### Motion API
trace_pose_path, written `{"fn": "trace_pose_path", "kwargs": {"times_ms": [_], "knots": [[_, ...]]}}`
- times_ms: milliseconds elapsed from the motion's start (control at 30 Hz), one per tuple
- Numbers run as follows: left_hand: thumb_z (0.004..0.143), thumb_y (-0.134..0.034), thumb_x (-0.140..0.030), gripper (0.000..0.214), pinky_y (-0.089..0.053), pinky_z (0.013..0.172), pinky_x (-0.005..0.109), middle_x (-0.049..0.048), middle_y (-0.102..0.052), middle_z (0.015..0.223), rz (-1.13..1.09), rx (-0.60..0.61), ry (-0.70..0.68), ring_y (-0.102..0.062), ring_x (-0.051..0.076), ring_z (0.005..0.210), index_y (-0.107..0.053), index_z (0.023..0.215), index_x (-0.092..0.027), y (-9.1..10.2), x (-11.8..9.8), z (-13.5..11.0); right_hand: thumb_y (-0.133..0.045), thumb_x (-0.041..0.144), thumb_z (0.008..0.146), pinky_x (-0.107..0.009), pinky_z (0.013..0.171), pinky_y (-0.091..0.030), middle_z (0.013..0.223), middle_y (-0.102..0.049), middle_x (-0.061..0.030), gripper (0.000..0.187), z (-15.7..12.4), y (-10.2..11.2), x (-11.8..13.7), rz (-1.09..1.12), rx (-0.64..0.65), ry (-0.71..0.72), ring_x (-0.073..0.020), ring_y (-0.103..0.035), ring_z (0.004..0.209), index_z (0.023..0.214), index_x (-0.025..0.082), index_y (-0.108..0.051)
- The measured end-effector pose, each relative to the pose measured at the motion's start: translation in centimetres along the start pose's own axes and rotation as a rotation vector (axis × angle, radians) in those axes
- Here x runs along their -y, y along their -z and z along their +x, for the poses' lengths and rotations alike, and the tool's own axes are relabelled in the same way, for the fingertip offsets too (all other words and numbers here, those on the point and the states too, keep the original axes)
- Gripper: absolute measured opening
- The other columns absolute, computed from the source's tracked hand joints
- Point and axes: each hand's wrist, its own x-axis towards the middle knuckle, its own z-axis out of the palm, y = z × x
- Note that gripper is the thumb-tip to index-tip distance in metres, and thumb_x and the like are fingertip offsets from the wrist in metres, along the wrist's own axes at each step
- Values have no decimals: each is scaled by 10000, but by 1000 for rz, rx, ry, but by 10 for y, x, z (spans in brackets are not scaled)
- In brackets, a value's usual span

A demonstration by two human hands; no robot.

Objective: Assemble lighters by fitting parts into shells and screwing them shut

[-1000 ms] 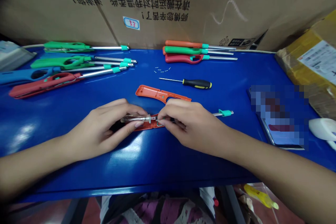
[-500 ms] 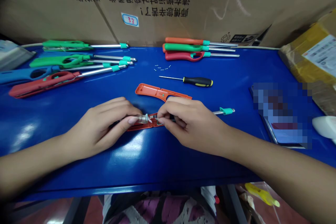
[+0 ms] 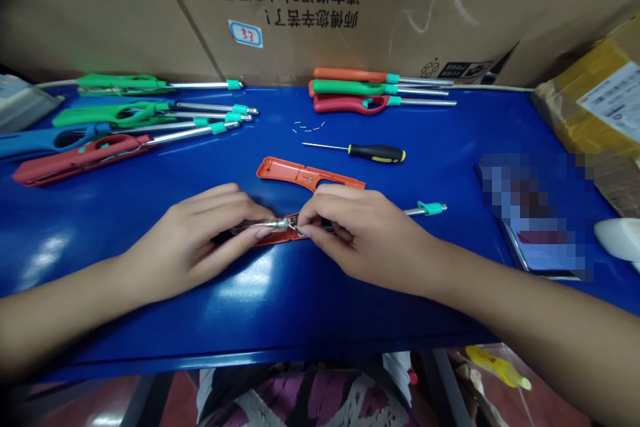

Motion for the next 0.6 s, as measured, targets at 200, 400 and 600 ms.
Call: {"fn": "trace_pose_path", "kwargs": {"times_ms": [200, 400, 600], "knots": [[1033, -546, -258, 189, -485, 815, 295, 56, -736, 1012, -1, 1, -13, -626, 170, 889, -690, 1098, -155, -1, 1, 1, -599, 168, 970, -220, 542, -392, 822, -637, 12, 79, 0, 1, 0, 12, -25, -30, -61, -470, 565, 947, 181, -673], [1032, -555, -255, 181, -490, 820, 288, 55, -735, 1007, -11, -6, -27, -632, 163, 887, -691, 1098, -156, 0, 0, 1, -579, 174, 984, -236, 603, -421, 918, -710, -9, 92, 1, 0, -1, -26, 42, 12, -92, -550, 673, 972, 195, -667], [1039, -543, -261, 187, -495, 814, 299, 59, -739, 1016, 1, -7, -33, -630, 168, 884, -686, 1107, -161, 0, 0, 0, -588, 149, 962, -233, 573, -408, 832, -684, 2, 85, 0, 0, 0, -12, 10, 7, -90, -516, 617, 942, 192, -659]]}}
